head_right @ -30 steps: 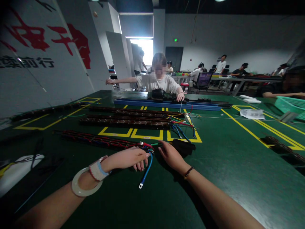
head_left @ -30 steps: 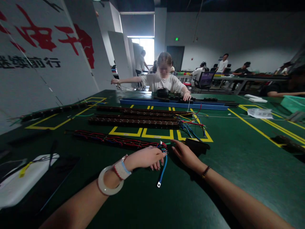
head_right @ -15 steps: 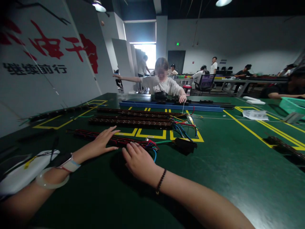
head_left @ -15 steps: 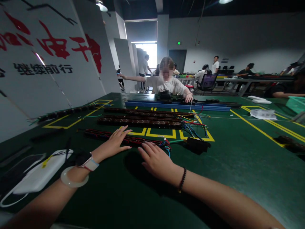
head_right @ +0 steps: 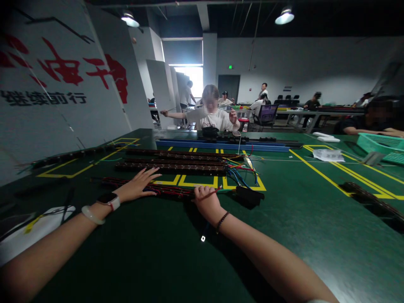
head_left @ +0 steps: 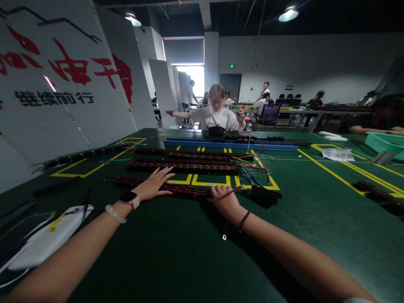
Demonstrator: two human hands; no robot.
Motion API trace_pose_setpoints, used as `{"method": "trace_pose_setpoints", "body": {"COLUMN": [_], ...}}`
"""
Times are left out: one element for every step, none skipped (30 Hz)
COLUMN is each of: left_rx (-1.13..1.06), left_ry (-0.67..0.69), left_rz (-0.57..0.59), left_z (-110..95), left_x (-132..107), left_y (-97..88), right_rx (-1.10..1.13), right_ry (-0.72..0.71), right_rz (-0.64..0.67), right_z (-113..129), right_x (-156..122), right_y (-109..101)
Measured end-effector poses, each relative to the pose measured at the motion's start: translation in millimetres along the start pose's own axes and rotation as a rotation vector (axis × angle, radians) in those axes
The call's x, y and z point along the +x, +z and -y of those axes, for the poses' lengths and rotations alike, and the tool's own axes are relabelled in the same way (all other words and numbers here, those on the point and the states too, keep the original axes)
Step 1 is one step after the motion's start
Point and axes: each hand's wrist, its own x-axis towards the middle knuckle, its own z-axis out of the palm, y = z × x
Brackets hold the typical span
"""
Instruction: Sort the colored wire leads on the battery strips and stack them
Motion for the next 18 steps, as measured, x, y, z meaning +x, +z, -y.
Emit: {"method": "trace_pose_setpoints", "body": {"left_rx": [-0.001, 0.001, 0.005, 0.010, 0.016, 0.022, 0.028, 0.034, 0.039, 0.044, 0.050, 0.057, 0.065, 0.075, 0.084, 0.089, 0.092, 0.093], "left_ry": [0.004, 0.009, 0.014, 0.019, 0.024, 0.029, 0.034, 0.038, 0.042, 0.044, 0.043, 0.041, 0.039, 0.038, 0.039, 0.042, 0.047, 0.053], "left_rz": [-0.011, -0.027, -0.047, -0.070, -0.096, -0.118, -0.138, -0.151, -0.158, -0.164, -0.167, -0.171, -0.176, -0.183, -0.190, -0.195, -0.198, -0.199], "left_z": [-2.8, -6.1, -9.8, -13.5, -17.1, -20.5, -23.4, -25.8, -27.7, -29.0, -29.7, -30.0, -29.9, -29.6, -29.2, -28.7, -28.3, -27.9], "left_x": [4.3, 9.1, 14.5, 20.5, 27.1, 34.2, 41.7, 49.4, 57.0, 64.3, 71.3, 77.6, 83.2, 88.1, 92.3, 95.8, 98.6, 100.8], "left_y": [1.2, 2.3, 3.4, 4.4, 5.5, 6.6, 7.7, 9.0, 10.4, 12.0, 13.9, 16.0, 18.2, 20.3, 22.3, 23.9, 25.1, 25.9], "right_rx": [0.004, 0.004, -0.001, -0.010, -0.023, -0.041, -0.062, -0.085, -0.106, -0.122, -0.133, -0.139, -0.142, -0.143, -0.143, -0.142, -0.140, -0.140], "right_ry": [0.007, 0.016, 0.025, 0.035, 0.046, 0.058, 0.071, 0.081, 0.087, 0.093, 0.098, 0.104, 0.109, 0.116, 0.121, 0.121, 0.117, 0.111], "right_rz": [0.000, -0.003, -0.007, -0.010, -0.009, -0.008, -0.006, -0.005, -0.006, -0.008, -0.007, -0.003, 0.001, 0.004, 0.004, 0.002, -0.002, -0.007], "right_z": [-6.9, -14.7, -23.2, -32.4, -42.0, -52.0, -62.2, -72.5, -82.6, -92.5, -101.7, -110.2, -117.9, -124.5, -130.1, -134.7, -138.3, -140.8], "right_x": [-1.8, -3.5, -5.0, -6.1, -6.7, -6.7, -5.9, -4.4, -2.4, 0.0, 2.6, 5.1, 7.3, 9.2, 10.7, 11.8, 12.7, 13.4], "right_y": [-1.2, -2.3, -3.3, -4.3, -5.1, -5.6, -5.7, -5.3, -4.2, -2.4, 0.0, 3.0, 6.3, 9.8, 13.4, 16.8, 20.1, 23.3]}}
